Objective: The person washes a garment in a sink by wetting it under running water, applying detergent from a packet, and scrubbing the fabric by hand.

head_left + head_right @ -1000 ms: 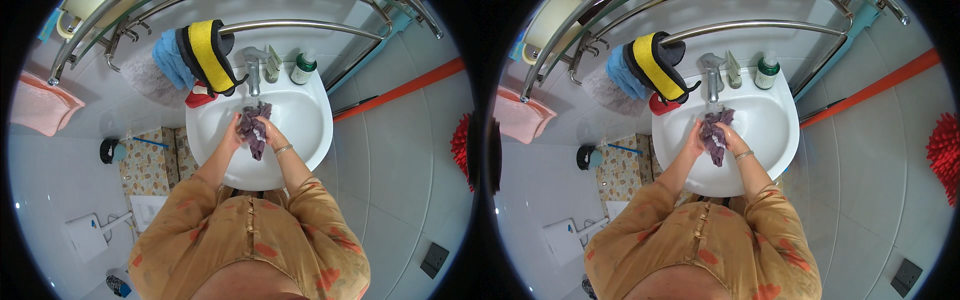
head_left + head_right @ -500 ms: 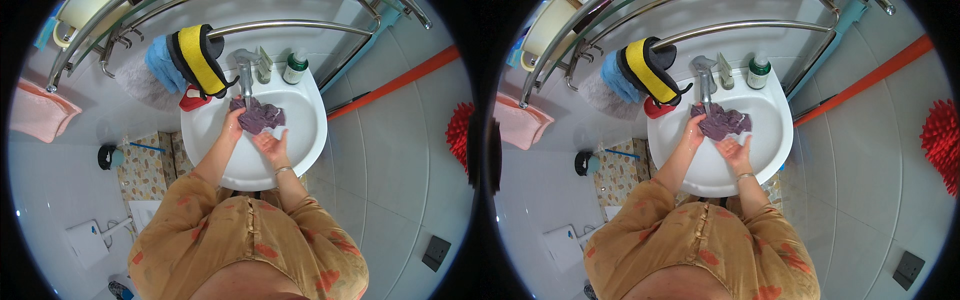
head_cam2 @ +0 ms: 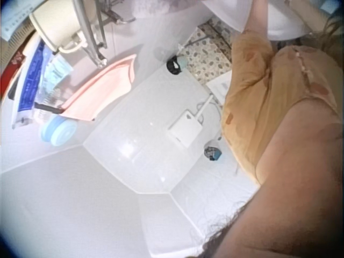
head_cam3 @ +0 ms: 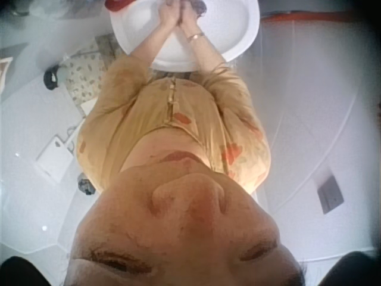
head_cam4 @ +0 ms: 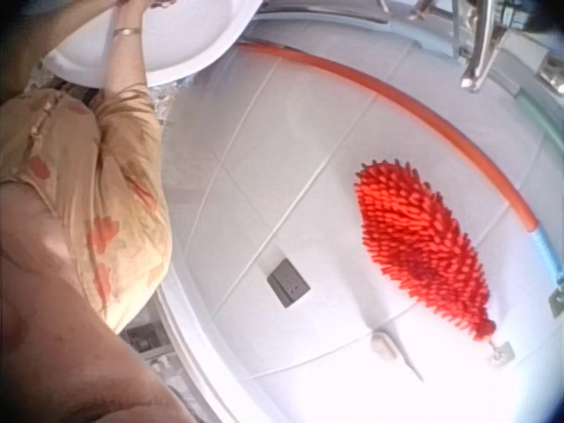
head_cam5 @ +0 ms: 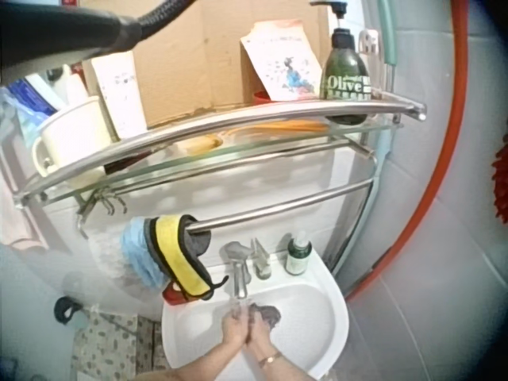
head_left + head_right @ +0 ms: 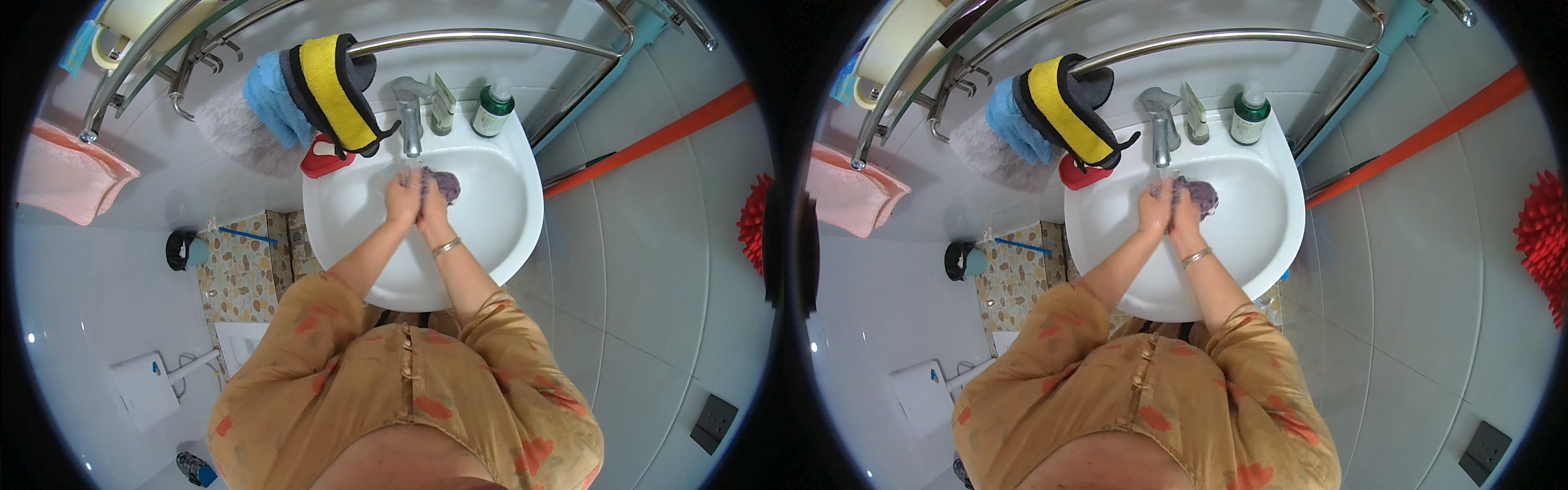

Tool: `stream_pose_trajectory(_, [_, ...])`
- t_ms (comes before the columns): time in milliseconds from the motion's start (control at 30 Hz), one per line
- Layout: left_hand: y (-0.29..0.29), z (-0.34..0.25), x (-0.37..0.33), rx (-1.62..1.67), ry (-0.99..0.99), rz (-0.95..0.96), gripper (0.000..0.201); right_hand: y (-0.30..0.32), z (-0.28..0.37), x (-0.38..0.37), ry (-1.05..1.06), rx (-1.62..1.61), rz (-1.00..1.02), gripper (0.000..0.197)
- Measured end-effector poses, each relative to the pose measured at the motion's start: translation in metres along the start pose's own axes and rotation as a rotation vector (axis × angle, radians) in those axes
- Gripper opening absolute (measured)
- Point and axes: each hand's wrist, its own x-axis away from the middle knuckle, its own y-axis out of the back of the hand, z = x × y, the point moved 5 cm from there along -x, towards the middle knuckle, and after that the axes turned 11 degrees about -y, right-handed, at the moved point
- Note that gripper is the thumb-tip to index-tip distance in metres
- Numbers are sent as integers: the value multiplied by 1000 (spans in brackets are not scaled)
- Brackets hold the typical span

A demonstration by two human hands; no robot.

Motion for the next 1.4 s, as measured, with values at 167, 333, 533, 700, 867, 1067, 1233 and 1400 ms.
stream_pose_trajectory(167, [1, 0, 5, 27, 20, 266, 31, -6, 2, 19, 55, -53, -25, 32])
stream_pose_trajectory(333, [16, 41, 1, 494, 418, 247, 40, -19, 20, 37, 101, 69, 94, 28])
stream_pose_trajectory(533, [30, 61, 4, 1004, 543, 290, 24, 11, 33, 25, 20, 97, 221, 28])
stream_pose_trajectory(700, [25, 24, -4, 1163, 449, 61, 31, 62, 7, 15, -348, -34, 185, 63])
stream_pose_trajectory(867, [4, -45, 55, 644, -56, 593, 35, 50, -12, -3, -391, -286, 278, 57])
stream_pose_trajectory(1067, [26, 22, -33, 43, 73, 213, 33, -14, -32, 15, -16, -108, 25, 30])
stream_pose_trajectory(1233, [10, -13, 31, 165, -92, 299, 41, 10, 11, -7, 161, 172, -75, 30])
stream_pose_trajectory(1400, [17, 68, 21, 340, 248, 399, 38, -6, 32, 20, 186, 410, 72, 28])
